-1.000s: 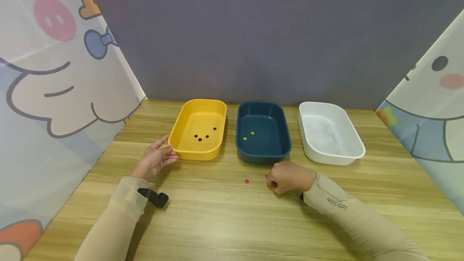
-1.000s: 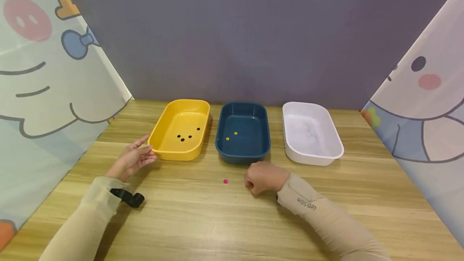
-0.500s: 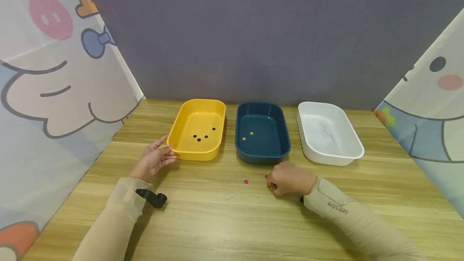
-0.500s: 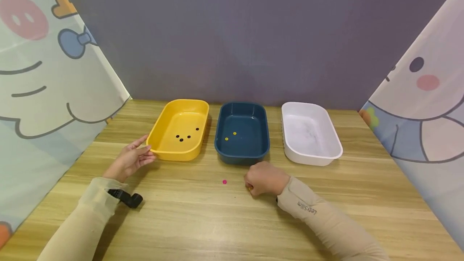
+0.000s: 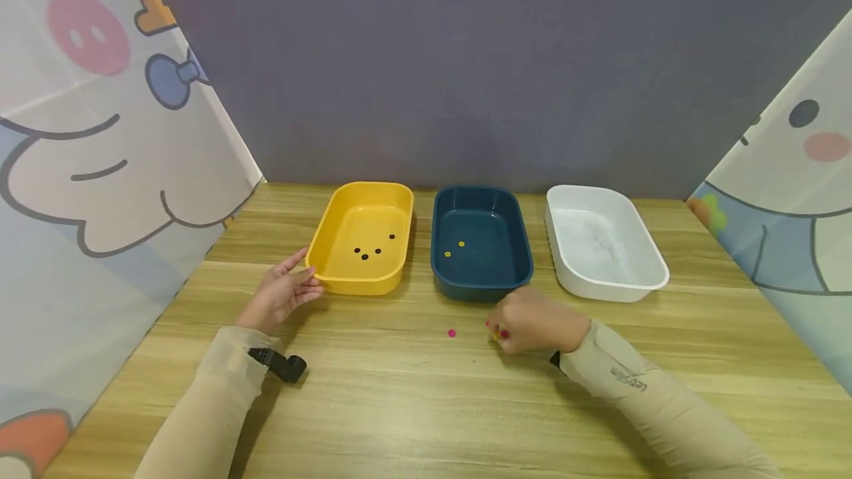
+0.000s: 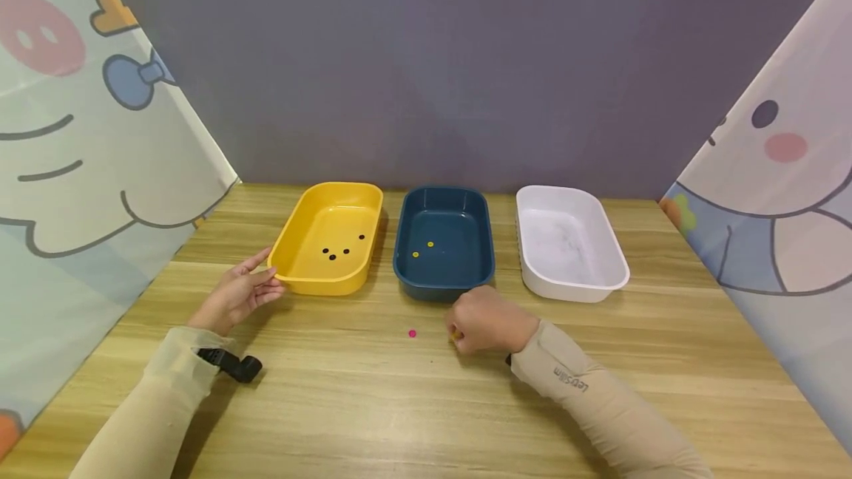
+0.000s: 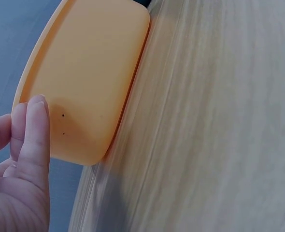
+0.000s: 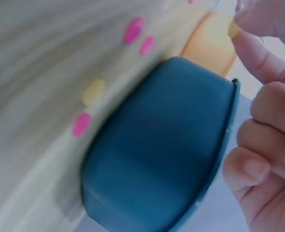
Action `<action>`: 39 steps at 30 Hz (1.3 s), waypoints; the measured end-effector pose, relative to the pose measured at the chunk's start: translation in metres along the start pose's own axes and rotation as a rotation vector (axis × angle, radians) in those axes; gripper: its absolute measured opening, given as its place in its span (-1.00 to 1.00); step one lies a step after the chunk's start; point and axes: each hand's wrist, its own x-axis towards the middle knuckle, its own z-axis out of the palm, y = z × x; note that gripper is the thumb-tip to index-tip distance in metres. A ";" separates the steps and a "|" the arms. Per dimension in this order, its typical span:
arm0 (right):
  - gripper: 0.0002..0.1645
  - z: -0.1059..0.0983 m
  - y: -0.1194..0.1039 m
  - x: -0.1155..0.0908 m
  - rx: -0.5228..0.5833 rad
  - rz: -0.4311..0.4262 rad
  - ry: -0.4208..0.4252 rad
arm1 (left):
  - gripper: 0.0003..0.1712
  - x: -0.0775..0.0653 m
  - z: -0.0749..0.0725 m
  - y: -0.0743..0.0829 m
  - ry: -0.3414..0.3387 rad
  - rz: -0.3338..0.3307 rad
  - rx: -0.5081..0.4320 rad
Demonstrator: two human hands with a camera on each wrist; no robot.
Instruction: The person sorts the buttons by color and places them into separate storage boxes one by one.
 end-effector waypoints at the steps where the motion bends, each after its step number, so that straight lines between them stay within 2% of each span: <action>1: -0.71 -0.001 0.001 0.000 -0.017 -0.034 0.044 | -0.23 0.000 0.000 0.000 0.000 0.001 -0.006; 7: -0.80 -0.008 0.005 0.002 -0.087 -0.175 0.294 | -0.23 0.000 -0.001 0.000 -0.006 0.005 -0.021; 13: -0.76 -0.018 0.008 0.005 -0.130 -0.218 0.418 | -0.23 0.000 -0.002 -0.002 -0.008 0.001 -0.007; 22: -0.73 -0.051 0.017 0.011 -0.221 -0.192 0.470 | -0.22 -0.001 -0.003 -0.002 -0.011 0.011 -0.003; 26: -0.77 -0.062 0.021 0.011 -0.255 -0.168 0.489 | -0.22 -0.001 -0.002 -0.001 -0.018 0.007 0.009; 30: -0.87 -0.067 0.026 0.011 -0.258 -0.146 0.512 | -0.23 0.000 -0.002 -0.001 -0.021 0.011 0.022; 33: -0.87 -0.068 0.028 0.014 -0.252 -0.128 0.512 | -0.25 0.000 -0.002 -0.001 -0.012 0.008 0.026; 39: -0.82 -0.069 0.034 0.022 -0.233 -0.063 0.463 | -0.24 -0.001 -0.002 -0.001 -0.012 0.004 0.019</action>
